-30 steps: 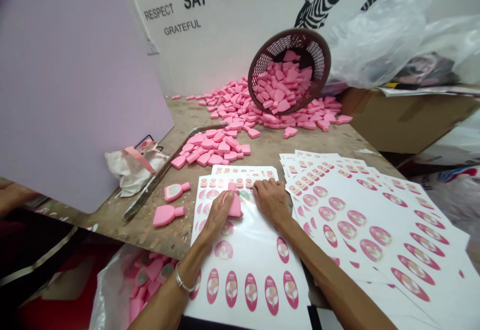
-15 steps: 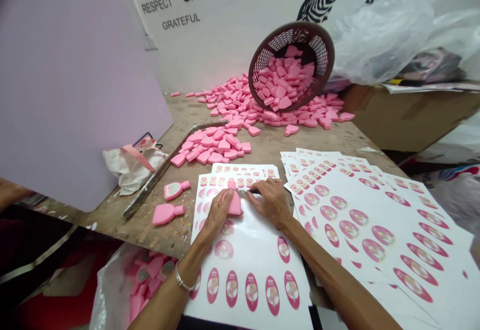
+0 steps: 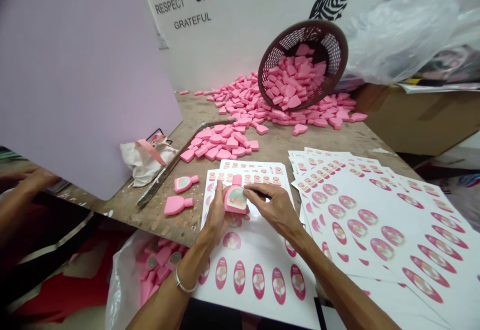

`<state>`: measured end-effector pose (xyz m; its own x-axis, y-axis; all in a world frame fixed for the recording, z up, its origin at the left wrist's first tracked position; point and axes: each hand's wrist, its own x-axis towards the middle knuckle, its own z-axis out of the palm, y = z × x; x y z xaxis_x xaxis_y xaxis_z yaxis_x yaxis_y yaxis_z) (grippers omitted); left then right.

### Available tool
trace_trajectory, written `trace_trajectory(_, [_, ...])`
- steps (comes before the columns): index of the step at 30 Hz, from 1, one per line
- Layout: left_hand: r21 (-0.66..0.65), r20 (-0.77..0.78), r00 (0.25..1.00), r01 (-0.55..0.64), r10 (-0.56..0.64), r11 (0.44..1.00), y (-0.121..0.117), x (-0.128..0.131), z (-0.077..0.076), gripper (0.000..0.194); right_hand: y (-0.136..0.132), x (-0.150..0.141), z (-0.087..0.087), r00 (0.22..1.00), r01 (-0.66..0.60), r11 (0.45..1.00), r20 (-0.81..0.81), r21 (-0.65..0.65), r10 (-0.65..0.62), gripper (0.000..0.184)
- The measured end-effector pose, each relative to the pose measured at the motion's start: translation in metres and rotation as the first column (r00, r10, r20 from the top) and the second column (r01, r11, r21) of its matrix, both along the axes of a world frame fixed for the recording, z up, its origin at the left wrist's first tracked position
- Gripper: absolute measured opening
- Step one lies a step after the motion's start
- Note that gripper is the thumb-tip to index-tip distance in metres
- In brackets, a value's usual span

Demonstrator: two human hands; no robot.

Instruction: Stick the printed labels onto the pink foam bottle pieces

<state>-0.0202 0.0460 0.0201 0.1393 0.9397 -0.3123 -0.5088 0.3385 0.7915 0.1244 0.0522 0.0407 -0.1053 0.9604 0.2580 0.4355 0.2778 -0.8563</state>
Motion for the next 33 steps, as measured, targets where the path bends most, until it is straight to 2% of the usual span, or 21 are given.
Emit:
trace_trajectory(7, [0.015,-0.05,0.997,0.053,-0.053,0.998,-0.003,-0.002,0.0,0.074,-0.003,-0.001,0.004,0.997,-0.04,0.999,0.07,0.037,0.037,0.023])
trace_trajectory(16, [0.029,-0.018,0.998,0.053,-0.052,0.998,-0.003,-0.003,0.002,0.067,-0.003,-0.002,0.003,0.993,-0.026,0.997,0.119,0.076,0.017,0.022])
trace_trajectory(25, [0.097,-0.059,0.997,0.056,-0.05,0.994,-0.005,-0.005,0.005,0.067,-0.002,-0.005,-0.003,0.96,-0.002,0.963,0.27,0.27,-0.074,0.021])
trace_trajectory(28, [0.205,-0.1,0.994,0.07,-0.05,0.976,-0.007,-0.006,0.006,0.051,-0.005,-0.008,-0.002,0.882,0.014,0.939,0.439,0.344,-0.174,0.027])
trace_trajectory(31, [0.269,-0.137,0.988,0.104,-0.069,0.958,-0.009,-0.007,0.005,0.043,-0.007,-0.009,-0.002,0.722,0.068,0.914,0.612,0.401,-0.323,0.038])
trace_trajectory(33, [0.257,-0.14,0.988,0.097,-0.063,0.962,-0.011,-0.006,0.003,0.044,-0.006,-0.007,-0.003,0.643,0.164,0.889,0.637,0.428,-0.425,0.048])
